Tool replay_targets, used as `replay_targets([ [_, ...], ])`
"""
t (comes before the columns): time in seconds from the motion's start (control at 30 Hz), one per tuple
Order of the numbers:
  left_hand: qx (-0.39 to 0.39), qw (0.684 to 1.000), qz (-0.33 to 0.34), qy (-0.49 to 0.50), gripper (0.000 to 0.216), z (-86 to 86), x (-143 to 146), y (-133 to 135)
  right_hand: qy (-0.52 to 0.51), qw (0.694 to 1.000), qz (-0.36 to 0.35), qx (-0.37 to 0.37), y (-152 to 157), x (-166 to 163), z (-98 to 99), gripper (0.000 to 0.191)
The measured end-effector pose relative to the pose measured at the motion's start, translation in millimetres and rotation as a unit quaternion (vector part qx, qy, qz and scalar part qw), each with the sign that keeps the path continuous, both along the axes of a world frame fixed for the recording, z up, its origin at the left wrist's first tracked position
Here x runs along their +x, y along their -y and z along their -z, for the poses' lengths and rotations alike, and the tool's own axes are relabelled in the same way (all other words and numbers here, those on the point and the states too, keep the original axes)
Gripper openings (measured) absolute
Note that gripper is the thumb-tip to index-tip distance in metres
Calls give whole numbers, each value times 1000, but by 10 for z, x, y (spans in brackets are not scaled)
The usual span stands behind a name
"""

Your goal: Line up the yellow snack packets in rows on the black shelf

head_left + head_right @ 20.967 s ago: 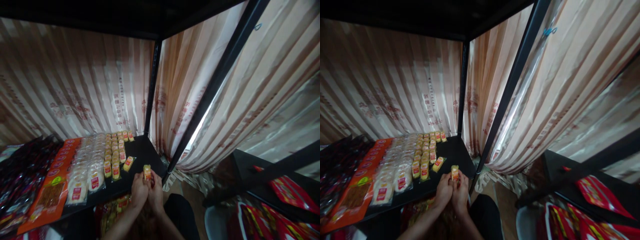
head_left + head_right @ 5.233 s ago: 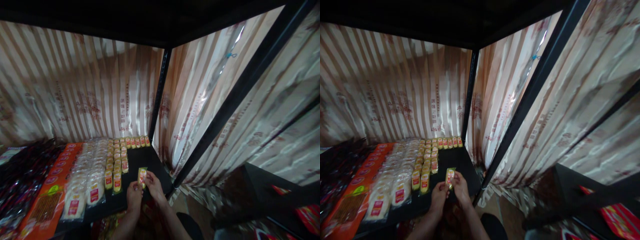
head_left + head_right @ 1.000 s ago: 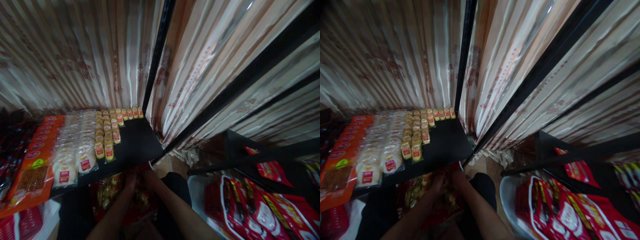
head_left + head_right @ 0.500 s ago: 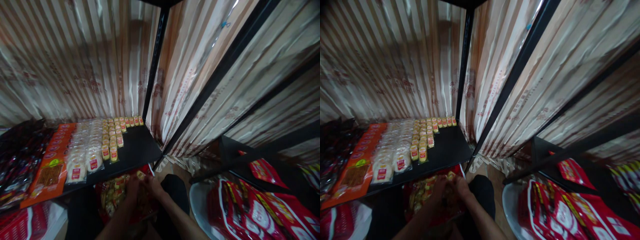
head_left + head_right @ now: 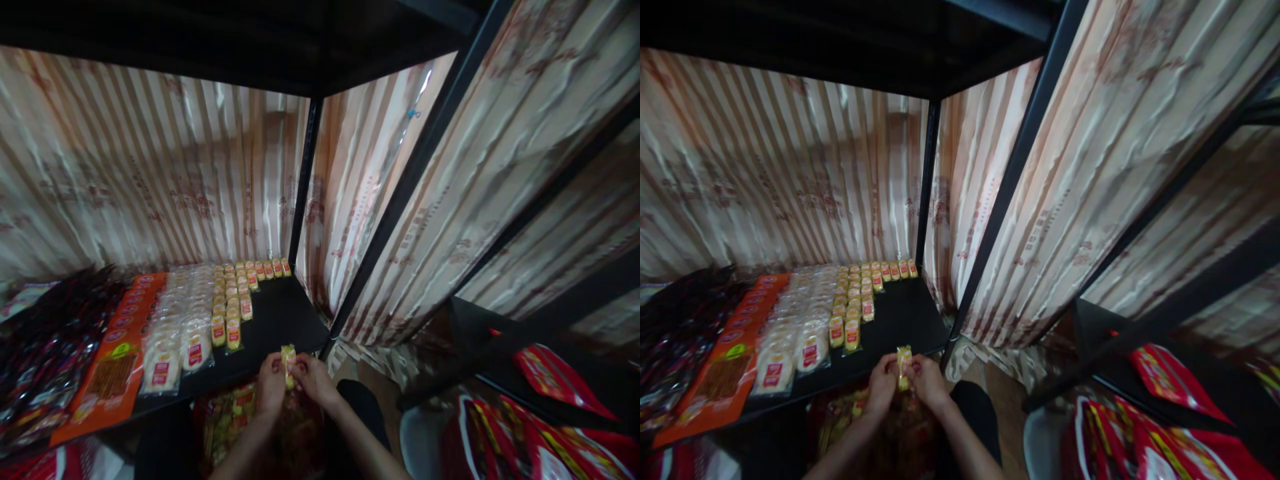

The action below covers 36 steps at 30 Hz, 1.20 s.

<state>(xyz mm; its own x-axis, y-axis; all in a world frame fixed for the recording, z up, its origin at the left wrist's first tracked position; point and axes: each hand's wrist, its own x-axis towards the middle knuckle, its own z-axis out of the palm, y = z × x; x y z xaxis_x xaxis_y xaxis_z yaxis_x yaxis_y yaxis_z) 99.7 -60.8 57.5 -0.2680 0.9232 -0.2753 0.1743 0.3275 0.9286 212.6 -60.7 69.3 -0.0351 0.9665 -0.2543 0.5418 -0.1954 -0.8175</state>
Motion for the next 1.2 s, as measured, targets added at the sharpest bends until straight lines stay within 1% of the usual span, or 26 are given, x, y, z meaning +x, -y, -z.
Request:
replay_targets([
  [0.1, 25, 997, 37, -70, 30, -58, -55, -118, 40, 997, 9, 63, -88, -46, -126, 18],
  [0.17, 7, 995, 32, -95, 32, -111, -74, -197, 83, 992, 13, 97, -160, -76, -182, 19],
  [0.23, -11, 995, 28, -97, 31, -167, -78, -276, 111, 987, 17, 112, -243, -107, -197, 20],
  [0.37, -32, 996, 14, -83, 32, -208, -67, -433, 110, 986, 26, 121, -432, -163, -117, 21],
  [0.47, -33, 998, 11, -55, 31, -149, -63, -562, 97, 986, 26, 132, -575, -194, -18, 16],
  [0.57, -21, 999, 17, -46, 28, -71, -65, -701, 72, 988, 27, 135, -713, -219, 62, 19],
  [0.7, -21, 995, 20, -97, 29, -58, -73, -892, 64, 989, 27, 134, -916, -246, 111, 20],
  [0.9, -51, 977, 31, -206, 36, -165, -59, -1241, 91, 984, 48, 145, -1317, -296, 141, 16],
  [1.03, -56, 975, 31, -213, 35, -172, -42, -1528, 86, 983, 63, 151, -1619, -347, 195, 19],
  [1.2, -27, 980, 22, -195, 34, -158, -24, -1826, 90, 977, 84, 174, -1950, -414, 234, 22],
])
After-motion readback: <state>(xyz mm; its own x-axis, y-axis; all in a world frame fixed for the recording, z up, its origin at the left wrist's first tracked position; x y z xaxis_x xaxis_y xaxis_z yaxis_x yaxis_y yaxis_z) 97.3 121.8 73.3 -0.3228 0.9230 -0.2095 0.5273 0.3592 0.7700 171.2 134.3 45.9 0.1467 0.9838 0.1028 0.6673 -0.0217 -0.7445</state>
